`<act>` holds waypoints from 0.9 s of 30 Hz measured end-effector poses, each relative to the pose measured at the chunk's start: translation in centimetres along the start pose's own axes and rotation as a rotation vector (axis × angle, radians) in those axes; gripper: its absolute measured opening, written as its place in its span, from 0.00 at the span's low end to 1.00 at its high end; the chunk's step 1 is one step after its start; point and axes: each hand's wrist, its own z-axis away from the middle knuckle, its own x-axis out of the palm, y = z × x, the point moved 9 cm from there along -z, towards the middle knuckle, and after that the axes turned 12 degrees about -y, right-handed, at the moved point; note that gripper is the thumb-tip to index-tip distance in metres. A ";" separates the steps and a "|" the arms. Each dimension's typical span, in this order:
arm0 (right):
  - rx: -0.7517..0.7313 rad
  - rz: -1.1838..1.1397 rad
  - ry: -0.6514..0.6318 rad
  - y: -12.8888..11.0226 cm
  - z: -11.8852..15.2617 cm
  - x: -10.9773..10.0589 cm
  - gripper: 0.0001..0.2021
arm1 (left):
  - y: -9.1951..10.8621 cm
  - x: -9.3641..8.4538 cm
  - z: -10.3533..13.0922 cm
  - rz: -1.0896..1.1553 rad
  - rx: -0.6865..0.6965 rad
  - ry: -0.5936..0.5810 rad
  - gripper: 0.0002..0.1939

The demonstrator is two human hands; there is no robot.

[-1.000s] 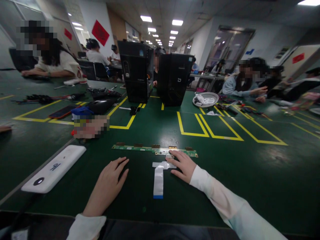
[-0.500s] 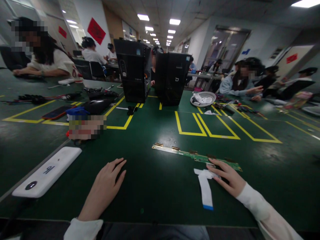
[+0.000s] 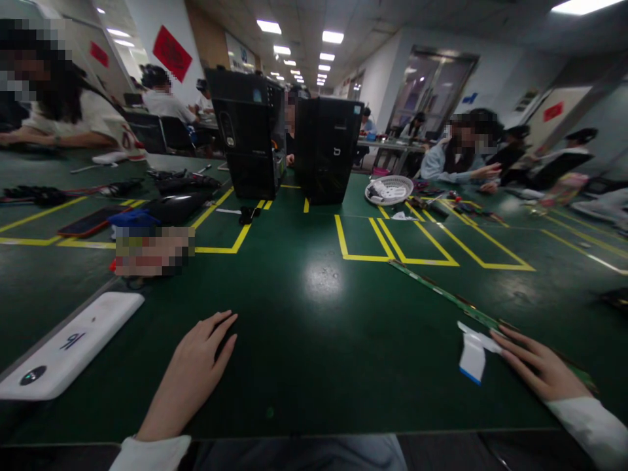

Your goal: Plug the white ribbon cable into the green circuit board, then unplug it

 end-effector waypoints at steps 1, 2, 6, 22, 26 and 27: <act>0.015 0.009 -0.013 0.0 -0.1 0.1 0.28 | -0.1 0.0 0.0 0.000 0.001 0.002 0.28; 0.027 0.024 -0.016 -0.1 -0.2 0.1 0.29 | -0.1 0.1 0.0 -0.001 0.000 0.000 0.28; 0.067 0.122 -0.055 -0.6 -0.6 0.1 0.30 | -0.3 0.3 0.0 -0.009 -0.003 -0.014 0.28; 0.356 0.259 -0.006 0.5 -0.5 1.2 0.35 | -0.3 0.2 -0.1 -0.011 0.009 -0.008 0.28; 0.528 0.271 0.034 -1.8 0.0 0.4 0.38 | -0.4 0.3 0.0 -0.005 0.002 -0.018 0.28; 0.557 0.268 0.034 -2.4 0.1 0.2 0.37 | -0.4 0.4 -0.1 -0.004 -0.002 -0.017 0.28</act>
